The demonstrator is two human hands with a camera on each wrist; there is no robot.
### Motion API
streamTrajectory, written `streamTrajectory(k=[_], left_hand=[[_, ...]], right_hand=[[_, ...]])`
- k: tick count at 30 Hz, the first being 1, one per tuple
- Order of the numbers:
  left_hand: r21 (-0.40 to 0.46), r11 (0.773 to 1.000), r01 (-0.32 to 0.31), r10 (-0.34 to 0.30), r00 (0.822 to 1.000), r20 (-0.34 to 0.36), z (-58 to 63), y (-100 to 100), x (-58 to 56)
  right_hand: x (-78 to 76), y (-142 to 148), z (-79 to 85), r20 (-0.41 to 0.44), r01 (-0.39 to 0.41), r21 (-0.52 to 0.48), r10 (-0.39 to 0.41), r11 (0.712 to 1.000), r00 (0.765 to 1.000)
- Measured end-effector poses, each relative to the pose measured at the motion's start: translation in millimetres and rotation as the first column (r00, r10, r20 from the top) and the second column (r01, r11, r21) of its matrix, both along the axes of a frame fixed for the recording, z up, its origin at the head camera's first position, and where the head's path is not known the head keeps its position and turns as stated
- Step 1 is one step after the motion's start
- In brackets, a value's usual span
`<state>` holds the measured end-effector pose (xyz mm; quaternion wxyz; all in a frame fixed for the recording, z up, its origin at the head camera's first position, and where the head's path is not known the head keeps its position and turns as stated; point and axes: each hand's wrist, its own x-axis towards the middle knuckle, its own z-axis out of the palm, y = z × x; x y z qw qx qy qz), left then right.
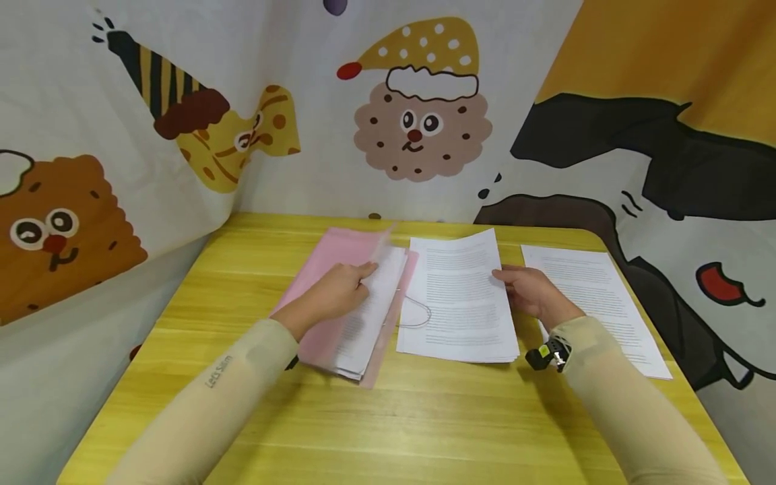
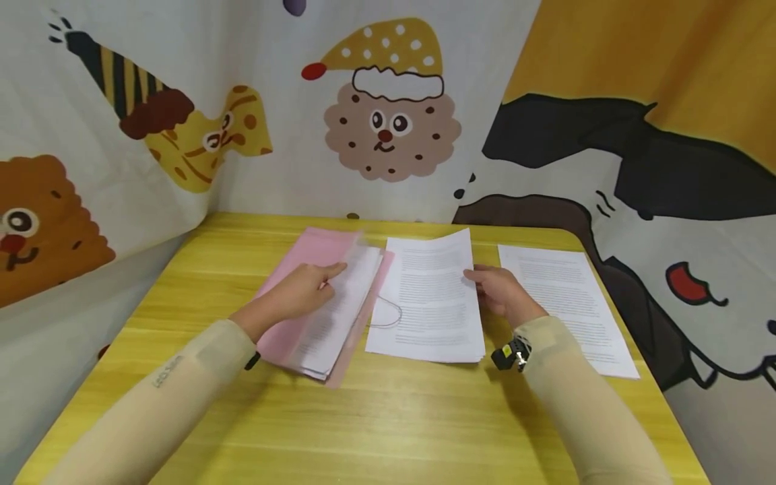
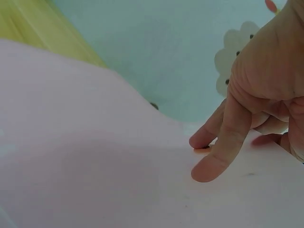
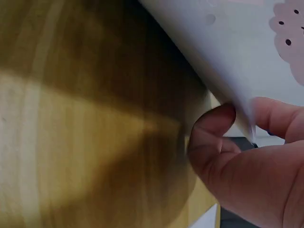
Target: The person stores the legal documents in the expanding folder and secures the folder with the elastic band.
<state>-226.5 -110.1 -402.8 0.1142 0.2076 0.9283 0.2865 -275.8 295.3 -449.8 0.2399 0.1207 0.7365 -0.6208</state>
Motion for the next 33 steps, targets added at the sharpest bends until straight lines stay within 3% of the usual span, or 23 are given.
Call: streamTrajectory(k=[5,9,13,16,19,22,24,26,28,31,33], left_hand=[[0.024,1.000,0.000,0.000,1.000,-0.028,8.5,-6.9,-1.4],[0.027,1.000,-0.004,0.005,1.000,-0.023,15.5,-9.3,-1.7],[0.025,1.000,-0.017,0.018,0.999,-0.036,19.3,-13.8,-1.5],[0.035,0.999,-0.031,0.033,0.998,-0.055,20.5,-18.8,-0.2],[0.050,0.998,-0.045,0.048,0.997,-0.069,21.6,-22.1,1.1],[0.060,0.997,-0.047,0.052,0.996,-0.077,22.9,-23.3,1.7],[0.061,0.997,-0.046,0.051,0.995,-0.082,23.4,-23.4,1.8],[0.065,0.997,-0.049,0.054,0.996,-0.076,24.3,-23.1,2.0],[0.067,0.996,-0.053,0.058,0.996,-0.070,24.9,-22.5,2.0],[0.067,0.996,-0.054,0.058,0.996,-0.062,25.0,-21.8,1.7],[0.066,0.997,-0.049,0.053,0.997,-0.064,24.6,-22.0,1.0]], right_hand=[[6.0,-5.3,-1.3,-0.047,0.023,0.211,-0.014,0.977,0.999],[12.4,-1.7,1.0,-0.153,0.071,0.282,-0.028,0.957,0.988],[17.8,8.1,6.0,-0.234,-0.012,0.326,0.093,0.945,0.968],[22.6,12.7,11.7,-0.256,-0.100,0.401,0.216,0.911,0.942],[28.7,15.9,17.7,-0.252,-0.155,0.510,0.319,0.846,0.914],[36.0,20.4,26.4,-0.244,-0.156,0.583,0.355,0.797,0.903],[40.5,24.7,34.6,-0.252,-0.132,0.605,0.346,0.785,0.904],[43.5,29.1,42.3,-0.274,-0.098,0.586,0.311,0.804,0.910],[45.6,33.4,49.3,-0.299,-0.061,0.533,0.255,0.844,0.919],[47.8,36.9,55.0,-0.325,-0.018,0.342,0.136,0.940,0.936],[49.4,37.1,55.9,-0.309,-0.003,0.181,0.060,0.983,0.949]])
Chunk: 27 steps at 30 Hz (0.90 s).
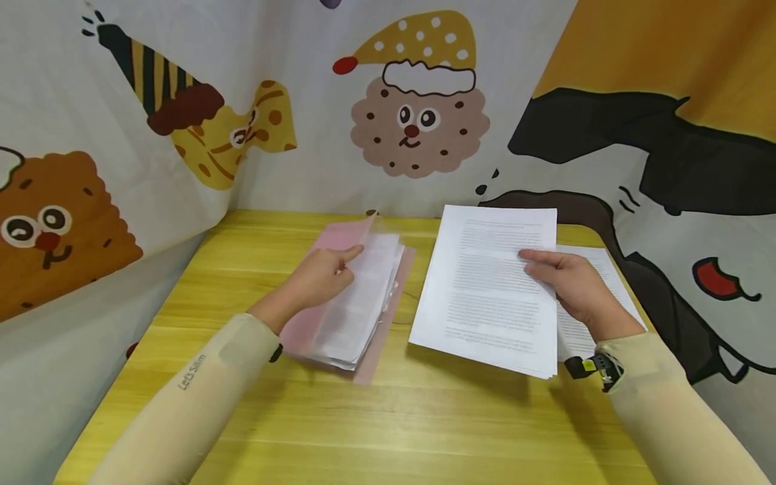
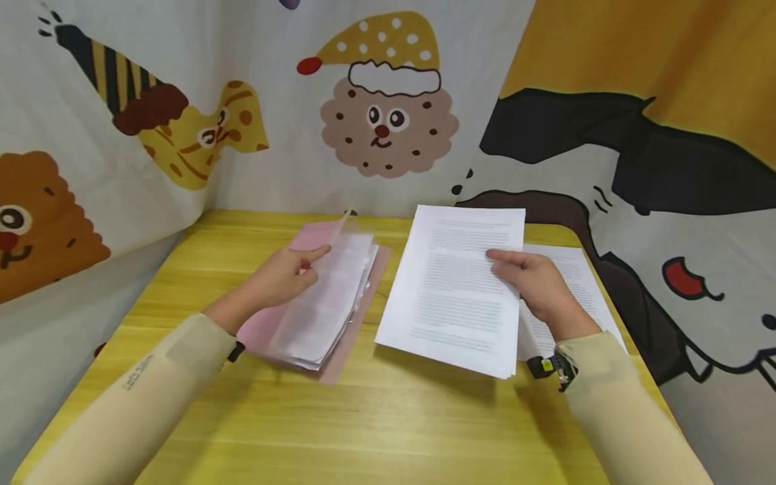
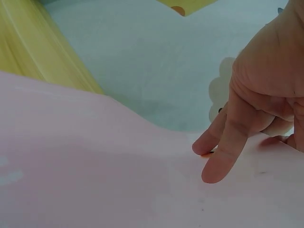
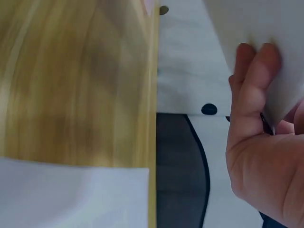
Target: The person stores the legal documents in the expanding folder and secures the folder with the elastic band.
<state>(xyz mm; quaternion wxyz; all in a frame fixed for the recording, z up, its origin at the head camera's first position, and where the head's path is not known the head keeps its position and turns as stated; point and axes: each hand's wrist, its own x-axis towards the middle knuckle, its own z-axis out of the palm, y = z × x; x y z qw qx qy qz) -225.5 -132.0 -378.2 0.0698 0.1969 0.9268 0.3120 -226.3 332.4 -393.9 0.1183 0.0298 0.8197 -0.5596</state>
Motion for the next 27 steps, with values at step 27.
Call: streamTrajectory(k=[27], left_hand=[[0.074,0.994,-0.083,0.083,0.997,0.005,24.7,-32.8,0.6]], right_hand=[[-1.5,-50.1,-34.8,0.044,-0.149,-0.073,0.153,0.986,0.987]])
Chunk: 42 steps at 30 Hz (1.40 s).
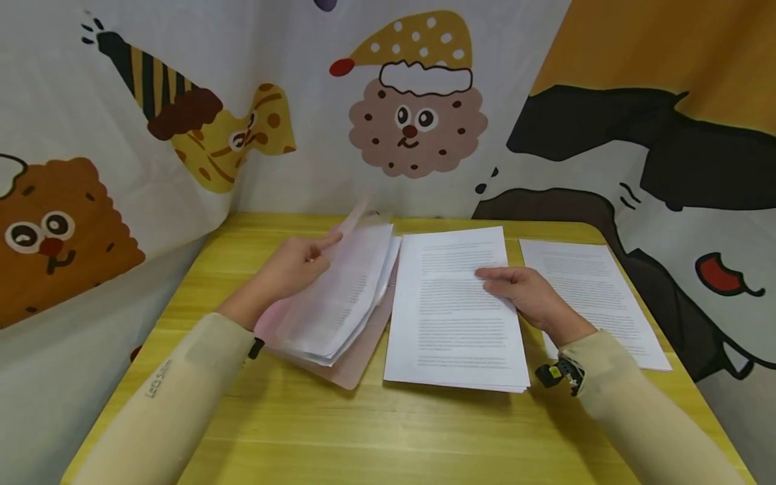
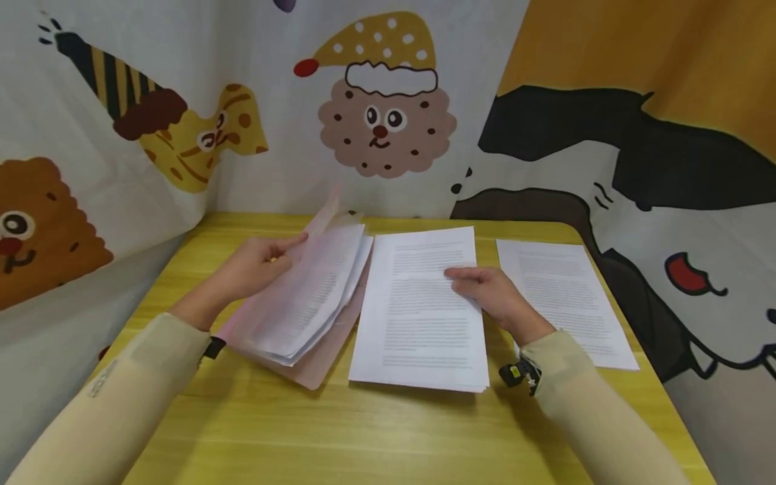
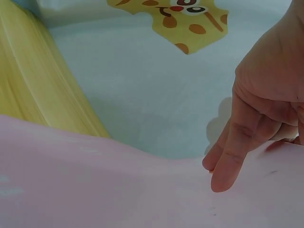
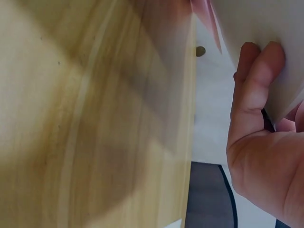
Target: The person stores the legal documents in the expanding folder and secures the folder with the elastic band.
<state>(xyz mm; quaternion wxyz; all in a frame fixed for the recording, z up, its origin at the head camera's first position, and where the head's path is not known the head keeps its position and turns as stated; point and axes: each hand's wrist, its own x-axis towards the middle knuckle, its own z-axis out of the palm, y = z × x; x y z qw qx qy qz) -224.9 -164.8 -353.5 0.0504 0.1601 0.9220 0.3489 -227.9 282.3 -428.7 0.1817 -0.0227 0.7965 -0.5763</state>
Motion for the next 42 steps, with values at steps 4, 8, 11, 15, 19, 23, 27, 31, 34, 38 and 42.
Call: streamTrajectory(k=[4,8,11,15,19,23,27,31,34,38,42], left_hand=[[-0.008,1.000,-0.004,0.004,1.000,0.000,-0.3,0.5,0.2],[-0.023,1.000,0.003,-0.003,1.000,-0.022,0.2,2.5,-0.2],[-0.009,1.000,0.004,-0.005,1.000,-0.028,-0.1,1.4,-1.5],[0.032,0.999,0.003,-0.002,1.000,-0.004,1.5,-4.3,-4.9],[0.055,0.998,-0.003,0.002,1.000,0.021,6.2,-9.7,-6.3],[0.054,0.998,-0.024,0.022,0.999,0.038,8.3,-12.1,-5.4],[0.035,0.999,-0.021,0.020,0.999,0.031,7.0,-10.2,-5.5],[0.018,1.000,-0.004,0.004,1.000,0.005,5.9,-5.3,-5.1],[0.023,1.000,-0.003,0.003,1.000,0.000,4.2,0.2,-4.7],[0.027,1.000,-0.002,0.001,1.000,0.019,-0.1,8.9,-4.5],[0.014,1.000,0.006,-0.006,0.999,0.048,-1.8,17.0,-5.6]], right_hand=[[-0.6,-7.8,-4.3,0.007,-0.025,0.007,0.024,1.000,1.000],[-1.9,-16.1,-7.1,0.030,-0.031,0.008,0.030,0.999,0.999],[-2.2,-17.0,-3.9,0.015,0.001,0.038,-0.002,0.999,1.000],[-1.8,-7.8,7.7,-0.020,0.066,0.053,-0.065,0.996,0.998],[-2.3,1.7,19.4,0.000,0.089,-0.006,-0.089,0.996,0.996],[-4.6,2.7,22.5,0.028,0.042,-0.010,-0.042,0.999,0.999],[-6.7,-2.3,17.5,0.045,-0.032,0.021,0.031,0.999,0.998],[-9.5,-14.5,8.5,0.064,-0.097,0.004,0.097,0.995,0.993],[-13.1,-28.3,-1.1,0.061,-0.114,-0.003,0.114,0.993,0.992],[-17.3,-47.9,-16.3,0.082,-0.060,-0.007,0.060,0.998,0.995],[-19.2,-57.2,-27.3,0.138,-0.011,-0.024,0.015,1.000,0.990]])
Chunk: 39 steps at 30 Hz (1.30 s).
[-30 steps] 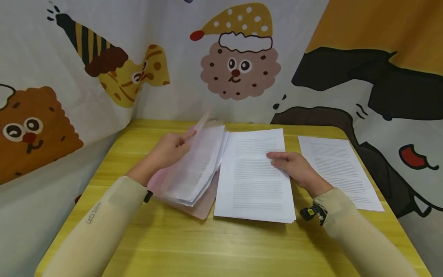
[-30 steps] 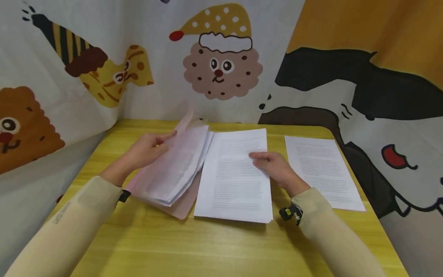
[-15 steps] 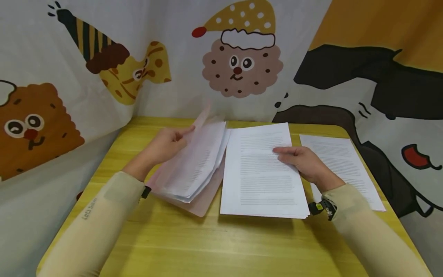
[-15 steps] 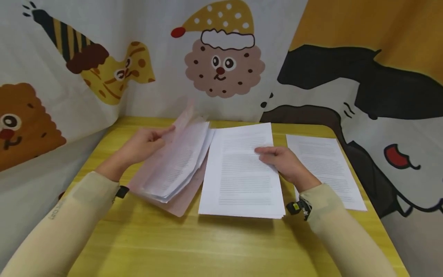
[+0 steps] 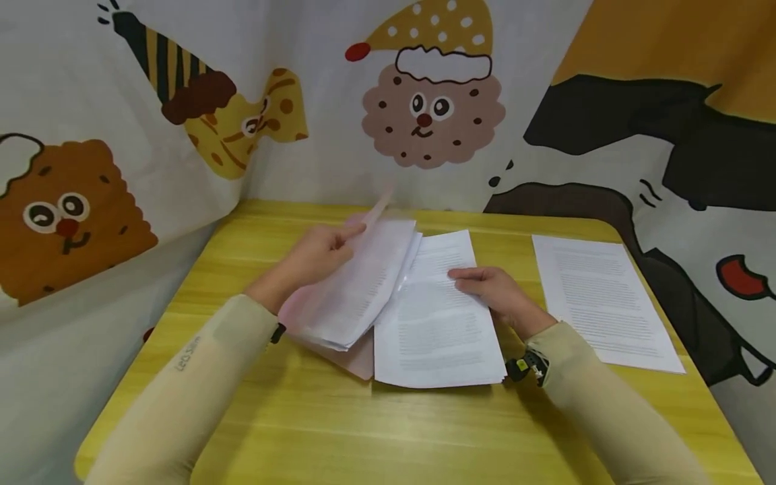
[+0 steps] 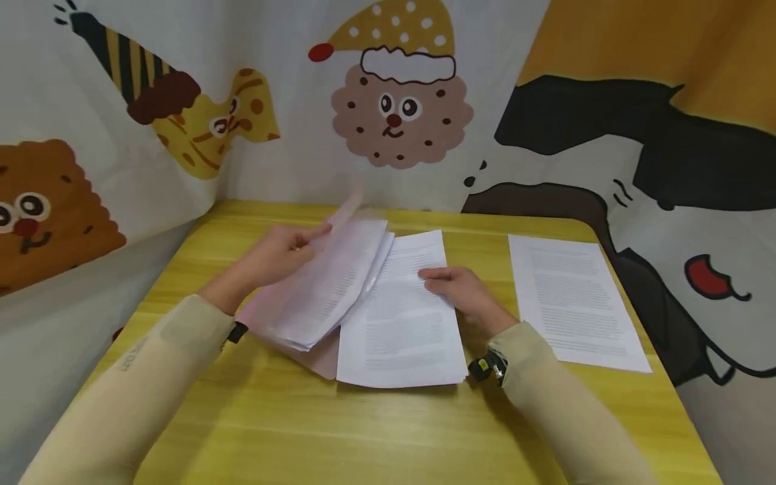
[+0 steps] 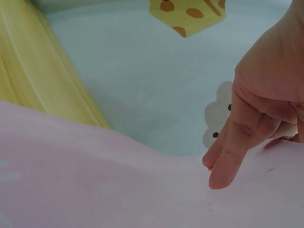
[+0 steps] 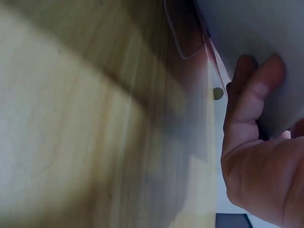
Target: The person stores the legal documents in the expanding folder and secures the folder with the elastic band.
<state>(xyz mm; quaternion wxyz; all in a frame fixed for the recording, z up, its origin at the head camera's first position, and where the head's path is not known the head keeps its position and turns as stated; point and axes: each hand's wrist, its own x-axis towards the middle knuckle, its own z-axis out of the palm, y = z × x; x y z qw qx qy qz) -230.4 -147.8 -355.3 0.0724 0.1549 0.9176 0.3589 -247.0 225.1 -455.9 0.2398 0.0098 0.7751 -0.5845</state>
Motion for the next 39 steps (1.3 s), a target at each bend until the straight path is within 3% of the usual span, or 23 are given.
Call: streamTrajectory(k=[4,11,14,19,29,39], left_hand=[[-0.013,1.000,0.008,-0.007,1.000,0.007,0.8,1.6,-1.6],[0.020,1.000,0.022,-0.022,1.000,-0.015,0.8,-3.8,-1.9],[0.020,1.000,0.008,-0.008,1.000,-0.006,1.2,-3.7,-0.7],[0.009,1.000,-0.005,0.004,1.000,0.022,0.0,-1.9,0.0],[0.013,1.000,0.006,-0.006,1.000,-0.013,-1.2,-1.7,-1.4],[0.016,1.000,0.002,-0.002,0.999,-0.038,-1.9,0.1,-2.0]], right_hand=[[-3.6,4.2,-2.2,0.010,0.000,-0.003,0.000,1.000,1.000],[-5.5,12.2,6.7,-0.147,-0.076,0.196,0.106,0.978,0.983],[-4.3,9.9,9.0,-0.127,-0.098,0.153,0.118,0.983,0.985],[-0.9,6.1,2.9,-0.001,-0.091,0.017,0.091,0.996,0.996],[13.5,7.5,-12.0,0.000,-0.123,0.038,0.123,0.992,0.992],[24.2,4.4,-11.2,-0.019,0.049,0.062,-0.048,0.997,0.999]])
